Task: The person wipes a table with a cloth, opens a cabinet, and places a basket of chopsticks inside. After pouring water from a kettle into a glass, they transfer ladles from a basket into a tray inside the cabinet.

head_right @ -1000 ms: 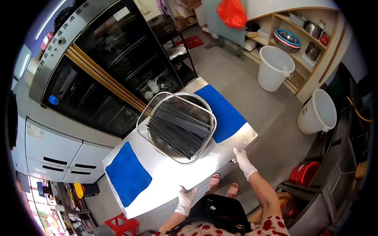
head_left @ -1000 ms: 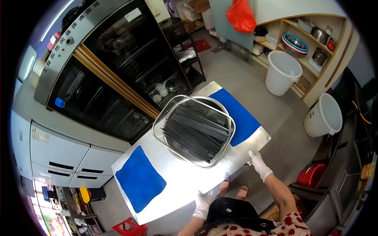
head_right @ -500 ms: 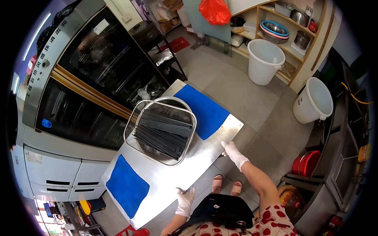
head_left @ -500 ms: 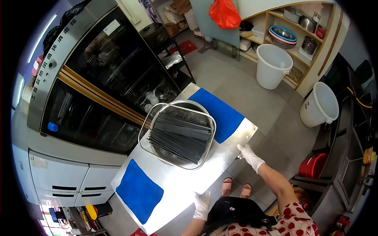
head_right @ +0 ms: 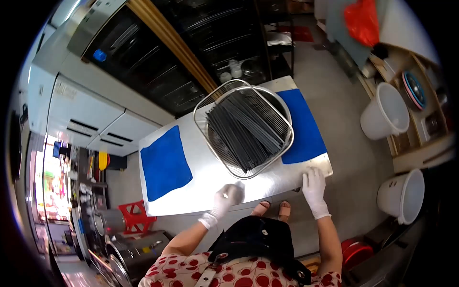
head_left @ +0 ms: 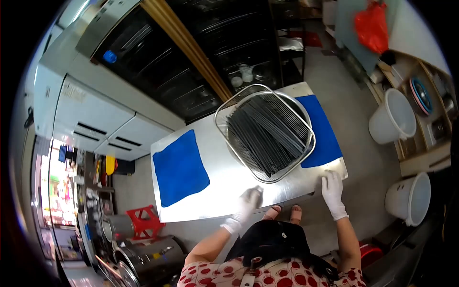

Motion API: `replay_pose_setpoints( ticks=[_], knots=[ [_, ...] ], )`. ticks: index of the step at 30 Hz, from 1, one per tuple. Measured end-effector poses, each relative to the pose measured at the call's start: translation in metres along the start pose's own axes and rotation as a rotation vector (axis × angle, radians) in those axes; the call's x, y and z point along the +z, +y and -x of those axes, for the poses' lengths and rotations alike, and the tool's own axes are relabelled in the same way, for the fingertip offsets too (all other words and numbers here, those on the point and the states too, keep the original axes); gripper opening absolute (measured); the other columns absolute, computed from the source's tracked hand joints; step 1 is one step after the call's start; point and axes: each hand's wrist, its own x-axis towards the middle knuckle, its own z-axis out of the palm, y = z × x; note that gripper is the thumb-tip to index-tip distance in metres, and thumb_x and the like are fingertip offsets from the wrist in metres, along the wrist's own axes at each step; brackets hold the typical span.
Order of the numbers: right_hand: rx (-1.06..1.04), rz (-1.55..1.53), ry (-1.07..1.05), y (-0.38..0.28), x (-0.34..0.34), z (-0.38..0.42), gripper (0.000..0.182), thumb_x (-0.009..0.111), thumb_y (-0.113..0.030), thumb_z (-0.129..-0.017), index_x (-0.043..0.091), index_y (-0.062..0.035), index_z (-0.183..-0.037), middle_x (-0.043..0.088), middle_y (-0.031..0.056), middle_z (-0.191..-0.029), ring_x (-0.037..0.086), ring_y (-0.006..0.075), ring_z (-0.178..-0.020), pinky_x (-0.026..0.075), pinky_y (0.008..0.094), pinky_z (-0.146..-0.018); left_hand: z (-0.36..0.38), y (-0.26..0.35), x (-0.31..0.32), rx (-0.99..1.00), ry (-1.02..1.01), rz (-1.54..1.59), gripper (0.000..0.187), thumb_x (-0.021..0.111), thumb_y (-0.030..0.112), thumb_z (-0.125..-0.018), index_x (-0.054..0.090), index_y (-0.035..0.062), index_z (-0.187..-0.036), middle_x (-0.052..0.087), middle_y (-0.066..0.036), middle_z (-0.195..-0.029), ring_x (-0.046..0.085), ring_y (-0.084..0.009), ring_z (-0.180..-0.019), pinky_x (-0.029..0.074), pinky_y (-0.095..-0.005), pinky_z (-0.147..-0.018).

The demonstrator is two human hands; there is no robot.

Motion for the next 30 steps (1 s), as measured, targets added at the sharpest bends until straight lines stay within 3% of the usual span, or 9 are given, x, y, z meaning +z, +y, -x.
replay_pose_setpoints(
  ticks=[1, 4, 6, 9, 14, 17, 21, 25, 30],
  knots=[
    [-0.082, -0.036, -0.092, 0.002, 0.005, -0.007, 0.02, 0.057, -0.014, -0.084, 0.06, -0.0006, -0.098, 0.059, 0.0175, -0.097, 0.056, 0.0354, -0.091, 0.046, 0.0443, -0.077, -0.015, 0.0, -0.023, 0.417, 0.347, -0.263, 0.027, 0.057, 0.027, -0.089, 0.064, 0.0028, -0.099, 0.063, -0.018, -0.088, 0.062, -0.0319, -0.087, 0.049, -0.0396, -0.078],
    [-0.283, -0.222, -0.256, -0.031, -0.003, -0.001, 0.016, 0.058, -0.011, -0.082, 0.062, -0.001, -0.093, 0.06, 0.015, -0.093, 0.059, 0.0329, -0.086, 0.047, 0.0431, -0.075, -0.07, -0.066, -0.097, 0.175, 0.921, -0.829, 0.066, 0.065, 0.025, -0.082, 0.035, -0.0004, -0.135, 0.038, -0.029, -0.134, 0.038, -0.0431, -0.124, 0.034, -0.0462, -0.1],
    [-0.461, -0.293, -0.282, -0.052, -0.004, 0.011, 0.015, 0.059, -0.01, -0.08, 0.064, -0.0025, -0.092, 0.062, 0.0122, -0.09, 0.061, 0.0295, -0.082, 0.048, 0.0414, -0.073, -0.083, -0.094, -0.12, -0.256, 0.87, -0.615, 0.058, 0.062, 0.019, -0.084, 0.04, 0.0003, -0.134, 0.042, -0.021, -0.134, 0.044, -0.0391, -0.12, 0.04, -0.0428, -0.098],
    [-0.462, -0.526, -0.428, -0.077, 0.001, 0.029, 0.017, 0.058, -0.01, -0.083, 0.066, -0.0033, -0.097, 0.065, 0.0116, -0.091, 0.063, 0.0285, -0.083, 0.049, 0.0389, -0.075, -0.068, -0.116, -0.1, -0.175, 0.695, -0.63, 0.029, 0.053, 0.006, -0.082, 0.058, -0.0004, -0.11, 0.054, -0.019, -0.113, 0.056, -0.036, -0.101, 0.046, -0.0403, -0.086],
    [0.362, -1.054, -0.722, -0.096, 0.033, 0.061, 0.027, 0.055, -0.023, -0.094, 0.061, -0.0033, -0.112, 0.067, 0.0068, -0.097, 0.062, 0.0161, -0.085, 0.05, 0.0324, -0.08, 0.031, -0.094, 0.034, 0.161, 0.129, -0.14, 0.017, 0.053, -0.007, -0.071, 0.059, 0.0013, -0.084, 0.059, -0.016, -0.087, 0.059, -0.0319, -0.079, 0.048, -0.0382, -0.074],
    [1.383, -2.022, -1.102, -0.077, 0.038, 0.064, 0.042, 0.058, -0.039, -0.091, 0.056, -0.0068, -0.119, 0.065, 0.0062, -0.1, 0.061, 0.0181, -0.083, 0.05, 0.0307, -0.081, 0.083, 0.006, 0.102, 0.323, -0.276, 0.127, 0.018, 0.054, -0.009, -0.067, 0.053, 0.0019, -0.082, 0.053, -0.011, -0.085, 0.054, -0.0271, -0.08, 0.044, -0.0328, -0.076],
    [1.081, -1.764, -0.931, -0.063, -0.048, 0.031, 0.039, 0.059, -0.019, -0.086, 0.054, -0.0059, -0.122, 0.06, 0.005, -0.085, 0.054, 0.0096, -0.064, 0.047, 0.0237, -0.058, 0.093, 0.097, 0.129, 0.515, -0.67, 0.277, 0.017, 0.053, -0.008, -0.073, 0.055, 0.002, -0.087, 0.054, -0.01, -0.09, 0.055, -0.0236, -0.087, 0.043, -0.0315, -0.081],
    [0.833, -1.483, -0.692, -0.042, -0.093, -0.013, 0.027, 0.057, -0.013, -0.086, 0.057, -0.003, -0.111, 0.063, 0.0061, -0.09, 0.059, 0.012, -0.073, 0.049, 0.0252, -0.065, 0.083, 0.133, 0.121, 0.642, -0.532, 0.231, 0.019, 0.054, -0.006, -0.081, 0.059, -0.0008, -0.099, 0.059, -0.012, -0.099, 0.058, -0.0257, -0.095, 0.044, -0.0319, -0.087],
    [0.661, -1.617, -0.659, -0.026, -0.103, -0.079, 0.033, 0.062, -0.022, -0.086, 0.059, -0.0015, -0.111, 0.062, 0.0048, -0.087, 0.06, 0.0139, -0.074, 0.049, 0.0265, -0.063, 0.082, 0.096, 0.111, 0.131, -0.222, 0.495, 0.019, 0.051, 0.004, -0.093, 0.059, -0.0013, -0.109, 0.062, -0.008, -0.105, 0.059, -0.0157, -0.098, 0.044, -0.0259, -0.089]
  ],
)
